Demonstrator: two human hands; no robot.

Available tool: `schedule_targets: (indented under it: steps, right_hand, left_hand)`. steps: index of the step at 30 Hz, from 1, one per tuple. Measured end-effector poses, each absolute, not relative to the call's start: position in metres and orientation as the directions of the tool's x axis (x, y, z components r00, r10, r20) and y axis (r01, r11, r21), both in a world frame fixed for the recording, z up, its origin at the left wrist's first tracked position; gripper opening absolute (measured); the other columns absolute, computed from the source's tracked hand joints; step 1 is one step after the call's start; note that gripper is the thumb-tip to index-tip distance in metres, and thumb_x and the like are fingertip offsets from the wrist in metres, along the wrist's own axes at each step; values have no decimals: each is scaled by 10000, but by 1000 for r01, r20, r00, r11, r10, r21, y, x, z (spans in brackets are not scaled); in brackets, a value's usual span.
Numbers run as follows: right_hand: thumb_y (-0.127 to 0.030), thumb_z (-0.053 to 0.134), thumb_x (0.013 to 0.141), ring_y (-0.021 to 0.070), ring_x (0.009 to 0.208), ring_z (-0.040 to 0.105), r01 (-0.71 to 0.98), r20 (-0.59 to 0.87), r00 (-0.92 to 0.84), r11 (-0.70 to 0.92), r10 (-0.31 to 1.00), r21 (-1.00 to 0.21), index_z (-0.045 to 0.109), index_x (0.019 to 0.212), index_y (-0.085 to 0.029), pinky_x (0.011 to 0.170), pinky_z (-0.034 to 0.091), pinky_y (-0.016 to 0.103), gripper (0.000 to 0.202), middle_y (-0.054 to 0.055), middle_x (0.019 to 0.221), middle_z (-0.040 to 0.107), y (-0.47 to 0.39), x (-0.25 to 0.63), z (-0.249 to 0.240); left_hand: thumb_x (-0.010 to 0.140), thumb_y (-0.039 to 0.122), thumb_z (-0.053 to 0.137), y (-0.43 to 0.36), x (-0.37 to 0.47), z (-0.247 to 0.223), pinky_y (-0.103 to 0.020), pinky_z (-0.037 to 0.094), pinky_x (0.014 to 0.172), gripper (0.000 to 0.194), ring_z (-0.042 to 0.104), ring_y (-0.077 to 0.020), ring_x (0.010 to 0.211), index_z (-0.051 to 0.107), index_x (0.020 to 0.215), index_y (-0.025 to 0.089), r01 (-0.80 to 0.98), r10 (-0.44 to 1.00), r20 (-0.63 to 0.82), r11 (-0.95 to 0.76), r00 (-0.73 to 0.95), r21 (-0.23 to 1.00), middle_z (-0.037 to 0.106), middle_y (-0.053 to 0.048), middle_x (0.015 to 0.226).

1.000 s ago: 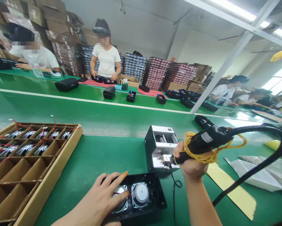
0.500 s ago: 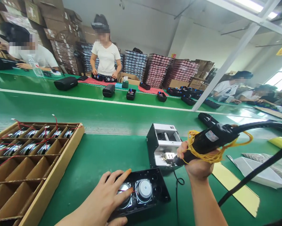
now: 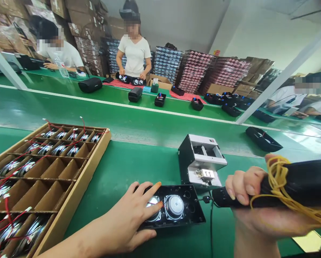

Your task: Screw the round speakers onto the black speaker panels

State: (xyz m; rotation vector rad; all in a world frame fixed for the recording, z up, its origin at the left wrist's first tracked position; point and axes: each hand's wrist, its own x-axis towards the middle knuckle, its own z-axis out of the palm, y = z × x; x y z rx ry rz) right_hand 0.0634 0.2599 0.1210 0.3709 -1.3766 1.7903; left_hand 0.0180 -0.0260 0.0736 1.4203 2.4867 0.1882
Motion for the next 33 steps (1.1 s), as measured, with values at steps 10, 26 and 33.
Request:
schedule_targets:
  steps: [10, 26, 33]
  right_hand:
    - [-789, 405, 964, 96, 394, 399, -620, 591, -777, -425, 217, -659, 649, 1255, -280, 362, 391, 227, 635, -52, 633, 472, 191, 61, 79]
    - [-907, 295, 902, 107, 432, 429, -480, 454, -872, -502, 183, -720, 627, 1236, -285, 419, 365, 220, 779, -33, 635, 483, 172, 55, 46]
    - [-837, 285, 959, 109, 435, 398, -508, 505, -852, -451, 137, -734, 598, 1306, -313, 440, 379, 245, 702, -43, 654, 445, 172, 53, 46]
  left_hand:
    - [957, 549, 591, -26, 19, 72, -681, 321, 1122, 583, 315, -390, 1442, 460, 1469, 303, 861, 878, -113, 478, -464, 174, 183, -111, 1686]
    - [948, 565, 596, -26, 19, 71, -679, 330, 1115, 594, 319, -392, 1439, 466, 1462, 297, 866, 885, -87, 466, -458, 184, 189, -106, 1684]
    - [948, 560, 591, -26, 17, 72, -677, 325, 1117, 601, 308, -385, 1446, 454, 1477, 309, 862, 882, -101, 471, -459, 188, 169, -99, 1691]
